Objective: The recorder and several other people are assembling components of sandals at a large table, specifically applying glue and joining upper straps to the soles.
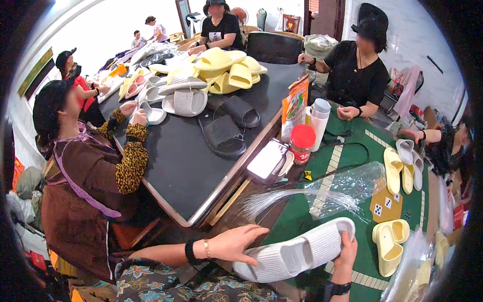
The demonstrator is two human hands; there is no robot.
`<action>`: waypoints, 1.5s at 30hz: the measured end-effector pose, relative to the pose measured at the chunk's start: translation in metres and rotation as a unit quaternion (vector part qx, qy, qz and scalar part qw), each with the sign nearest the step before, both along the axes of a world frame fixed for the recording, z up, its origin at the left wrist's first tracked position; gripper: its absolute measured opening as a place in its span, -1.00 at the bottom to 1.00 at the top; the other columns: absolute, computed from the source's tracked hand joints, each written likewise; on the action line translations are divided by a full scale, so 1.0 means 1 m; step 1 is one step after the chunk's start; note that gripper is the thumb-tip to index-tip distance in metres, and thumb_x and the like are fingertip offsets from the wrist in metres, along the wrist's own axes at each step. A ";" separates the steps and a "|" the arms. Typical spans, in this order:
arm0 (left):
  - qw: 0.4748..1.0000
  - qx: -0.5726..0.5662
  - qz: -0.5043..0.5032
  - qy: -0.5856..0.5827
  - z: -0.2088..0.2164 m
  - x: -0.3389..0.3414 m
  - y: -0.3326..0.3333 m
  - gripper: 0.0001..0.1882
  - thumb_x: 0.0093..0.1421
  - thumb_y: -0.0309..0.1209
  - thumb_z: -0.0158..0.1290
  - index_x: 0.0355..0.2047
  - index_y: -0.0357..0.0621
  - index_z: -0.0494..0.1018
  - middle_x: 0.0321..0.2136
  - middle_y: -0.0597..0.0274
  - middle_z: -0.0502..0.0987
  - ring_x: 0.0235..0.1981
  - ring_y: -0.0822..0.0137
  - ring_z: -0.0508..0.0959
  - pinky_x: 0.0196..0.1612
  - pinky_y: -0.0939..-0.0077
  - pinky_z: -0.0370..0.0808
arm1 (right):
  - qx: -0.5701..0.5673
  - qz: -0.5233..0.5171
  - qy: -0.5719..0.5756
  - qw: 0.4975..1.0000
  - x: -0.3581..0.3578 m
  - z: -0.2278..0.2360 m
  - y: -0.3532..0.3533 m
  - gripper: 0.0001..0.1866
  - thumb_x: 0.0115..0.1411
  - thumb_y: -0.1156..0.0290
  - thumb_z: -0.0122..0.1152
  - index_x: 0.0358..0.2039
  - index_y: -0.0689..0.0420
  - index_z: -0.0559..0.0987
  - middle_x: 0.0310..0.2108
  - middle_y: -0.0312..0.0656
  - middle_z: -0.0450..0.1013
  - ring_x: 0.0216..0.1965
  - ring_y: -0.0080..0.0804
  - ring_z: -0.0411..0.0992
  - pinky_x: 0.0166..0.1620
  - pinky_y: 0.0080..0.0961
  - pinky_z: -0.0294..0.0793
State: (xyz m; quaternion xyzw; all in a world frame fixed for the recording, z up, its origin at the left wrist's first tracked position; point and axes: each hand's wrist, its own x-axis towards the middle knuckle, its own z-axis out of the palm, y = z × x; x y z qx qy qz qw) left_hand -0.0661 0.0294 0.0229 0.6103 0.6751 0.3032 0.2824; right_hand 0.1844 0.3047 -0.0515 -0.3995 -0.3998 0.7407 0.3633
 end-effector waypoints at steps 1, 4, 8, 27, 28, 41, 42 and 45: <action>1.000 -0.002 0.000 -0.001 -0.008 -0.002 -0.006 -0.08 -0.05 -0.08 0.29 0.22 -0.26 0.13 0.09 -0.09 0.34 0.05 0.00 0.42 0.10 0.26 0.39 | -0.012 -0.019 0.013 1.000 0.008 -0.005 0.005 -0.66 0.26 0.38 0.12 -0.01 0.28 0.41 -0.16 -0.10 0.49 -0.20 -0.28 0.51 -0.16 -0.32 0.56; 0.971 -0.159 0.058 -0.170 -0.048 0.003 -0.024 -0.13 0.02 -0.11 0.27 0.20 -0.30 0.14 -0.06 -0.15 0.49 -0.03 0.02 0.51 0.07 0.29 0.41 | -0.035 -0.047 0.040 0.997 0.025 -0.018 0.018 -0.64 0.29 0.31 0.09 0.00 0.27 0.40 -0.14 -0.10 0.48 -0.19 -0.27 0.51 -0.16 -0.30 0.56; 0.960 -0.124 0.076 -0.239 -0.068 0.020 -0.023 -0.33 0.12 -0.19 0.21 0.12 -0.31 0.25 -0.08 0.02 0.50 -0.04 0.23 0.51 0.00 0.36 0.46 | -0.037 -0.083 0.044 0.995 0.020 -0.019 0.016 -0.62 0.30 0.28 0.08 0.03 0.25 0.39 -0.11 -0.11 0.47 -0.16 -0.26 0.50 -0.14 -0.29 0.55; 0.962 0.139 0.234 -0.003 0.049 -0.049 0.030 -0.72 0.25 -0.49 -0.12 -0.04 -0.29 0.32 -0.39 -0.13 0.50 -0.36 0.09 0.56 -0.25 0.35 0.45 | 0.159 0.048 -0.152 0.974 0.058 0.046 0.038 -0.65 0.15 0.47 0.14 -0.03 0.26 0.46 -0.20 -0.20 0.51 -0.21 -0.44 0.48 -0.12 -0.46 0.48; 0.972 0.111 0.204 -0.045 0.047 -0.045 0.050 -0.72 0.26 -0.48 -0.10 -0.03 -0.29 0.34 -0.38 -0.09 0.50 -0.34 0.12 0.56 -0.24 0.37 0.45 | 0.145 0.090 -0.147 0.974 0.044 0.045 0.040 -0.68 0.13 0.47 0.16 -0.08 0.25 0.50 -0.23 -0.23 0.52 -0.23 -0.49 0.47 -0.15 -0.50 0.47; 0.990 0.069 0.005 0.122 -0.061 0.025 0.077 -0.28 0.15 -0.06 0.11 0.19 -0.27 0.22 0.19 -0.28 0.19 0.24 -0.24 0.15 0.28 0.06 0.11 | 0.279 0.050 -0.225 0.932 -0.003 -0.024 -0.015 -0.57 0.25 0.30 0.11 0.08 0.25 0.41 -0.03 -0.20 0.43 -0.06 -0.52 0.36 -0.01 -0.58 0.35; 0.994 0.059 -0.021 0.094 -0.053 0.027 0.076 -0.33 0.15 -0.18 0.15 0.19 -0.25 0.24 0.21 -0.24 0.19 0.27 -0.14 0.14 0.28 0.11 0.12 | 0.265 0.064 -0.202 0.941 -0.007 -0.019 -0.022 -0.61 0.29 0.30 0.05 0.06 0.26 0.42 -0.07 -0.23 0.43 -0.10 -0.55 0.35 -0.02 -0.61 0.33; 0.998 0.042 -0.008 0.052 -0.039 0.003 0.085 -0.34 0.12 -0.23 0.18 0.17 -0.24 0.26 0.20 -0.24 0.20 0.24 -0.14 0.20 0.27 0.12 0.15 | 0.215 0.060 -0.144 0.964 -0.014 -0.022 -0.020 -0.63 0.33 0.32 -0.02 0.06 0.27 0.42 -0.08 -0.23 0.43 -0.09 -0.55 0.35 0.00 -0.62 0.32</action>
